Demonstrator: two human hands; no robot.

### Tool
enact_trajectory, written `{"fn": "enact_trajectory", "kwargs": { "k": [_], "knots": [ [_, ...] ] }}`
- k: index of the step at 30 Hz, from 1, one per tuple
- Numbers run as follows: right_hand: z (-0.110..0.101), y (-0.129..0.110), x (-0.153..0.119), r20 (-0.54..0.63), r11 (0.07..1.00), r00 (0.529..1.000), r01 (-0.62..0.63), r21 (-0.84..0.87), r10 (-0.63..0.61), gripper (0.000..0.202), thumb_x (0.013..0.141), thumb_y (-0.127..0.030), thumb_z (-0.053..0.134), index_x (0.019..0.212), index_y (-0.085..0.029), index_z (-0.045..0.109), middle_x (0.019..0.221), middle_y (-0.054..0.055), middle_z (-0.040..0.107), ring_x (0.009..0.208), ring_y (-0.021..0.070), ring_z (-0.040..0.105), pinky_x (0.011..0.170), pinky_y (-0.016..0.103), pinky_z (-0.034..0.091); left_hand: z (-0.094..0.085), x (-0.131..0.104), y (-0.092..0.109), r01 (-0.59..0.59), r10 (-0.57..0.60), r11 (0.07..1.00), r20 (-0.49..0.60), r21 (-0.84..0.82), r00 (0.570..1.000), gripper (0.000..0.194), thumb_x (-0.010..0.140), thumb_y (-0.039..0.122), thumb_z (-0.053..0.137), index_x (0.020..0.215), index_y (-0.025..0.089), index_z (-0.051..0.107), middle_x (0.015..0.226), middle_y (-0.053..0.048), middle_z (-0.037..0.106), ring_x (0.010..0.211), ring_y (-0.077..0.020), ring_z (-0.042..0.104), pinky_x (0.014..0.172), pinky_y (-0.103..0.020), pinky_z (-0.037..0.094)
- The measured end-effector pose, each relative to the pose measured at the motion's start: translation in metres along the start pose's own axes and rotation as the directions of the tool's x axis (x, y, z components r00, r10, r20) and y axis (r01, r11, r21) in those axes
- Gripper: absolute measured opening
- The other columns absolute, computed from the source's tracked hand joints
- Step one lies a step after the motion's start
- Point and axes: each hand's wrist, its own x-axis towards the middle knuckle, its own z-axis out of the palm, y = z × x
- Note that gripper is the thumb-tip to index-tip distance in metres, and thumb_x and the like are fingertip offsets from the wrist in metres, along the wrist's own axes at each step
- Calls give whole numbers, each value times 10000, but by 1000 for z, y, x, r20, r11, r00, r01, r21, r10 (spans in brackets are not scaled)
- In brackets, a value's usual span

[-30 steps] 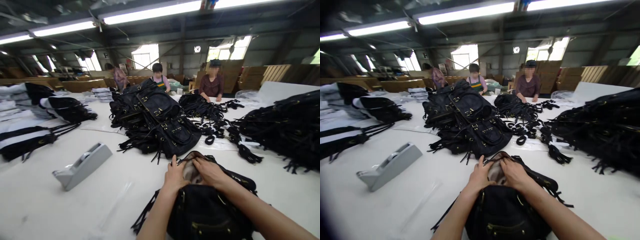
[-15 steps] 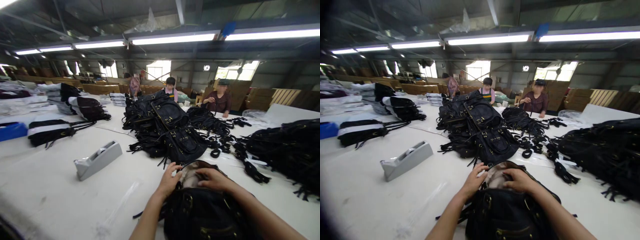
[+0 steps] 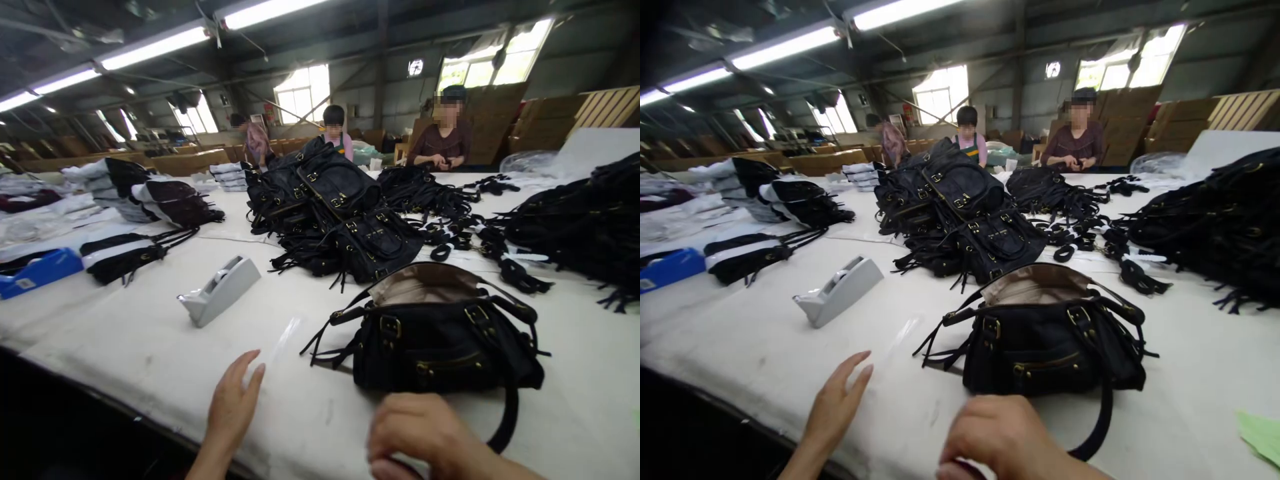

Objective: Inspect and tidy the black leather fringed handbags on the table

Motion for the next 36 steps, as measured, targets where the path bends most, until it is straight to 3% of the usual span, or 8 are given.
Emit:
{"fn": "enact_trajectory", "kwargs": {
  "k": [3,5,8,12,16,24,36],
  "knots": [
    [54,28,44,185,973,965,-153,-173,185,122,863,-240,555,927,-224,658,857,25,667,754,168,633,643,236,469,27,3,3,-107,106,994,21,32,994,511,836,469,396,1207,176,590,1336,-108,544,1317,-297,404,1108,-524,312],
    [78,48,66,233,917,925,-210,-340,299,196,866,-254,538,1014,-241,666,935,31,668,828,202,640,688,275,485,36,8,-1,-112,111,993,24,45,994,559,833,463,395,1248,124,554,1326,-147,542,1289,-309,434,1091,-533,337],
    [103,73,89,249,836,890,-220,-502,383,274,895,-257,479,1125,-258,629,994,43,652,888,235,640,694,313,505,38,14,-13,-104,103,994,21,42,994,585,809,486,422,1205,82,573,1258,-169,579,1217,-301,504,1072,-495,384],
    [126,96,107,271,797,876,-187,-574,400,347,816,-200,555,1162,-221,581,972,76,623,816,248,646,615,308,513,39,17,-24,-117,117,993,11,20,993,534,814,506,426,1108,113,637,1224,-145,601,1193,-268,522,1084,-455,384],
    [139,110,114,274,764,869,-165,-624,412,364,786,-191,607,1147,-209,562,961,87,599,818,264,646,601,322,533,45,17,-27,-117,117,993,-22,13,993,565,784,544,433,1077,119,662,1216,-157,598,1171,-289,529,1063,-492,394],
    [145,112,117,293,751,891,-75,-655,345,218,903,-182,477,1106,-173,558,924,106,604,740,254,654,575,338,545,48,17,-29,-109,109,994,-37,-5,993,598,761,552,424,1075,103,664,1210,-168,597,1173,-304,518,1065,-506,383],
    [147,116,121,275,735,902,-66,-675,333,292,836,-201,566,1123,-155,537,907,106,622,723,259,657,573,327,541,48,18,-34,-95,93,994,-40,-59,995,580,763,555,425,1065,113,649,1191,-143,618,1164,-285,533,1083,-495,384]
  ]
}}
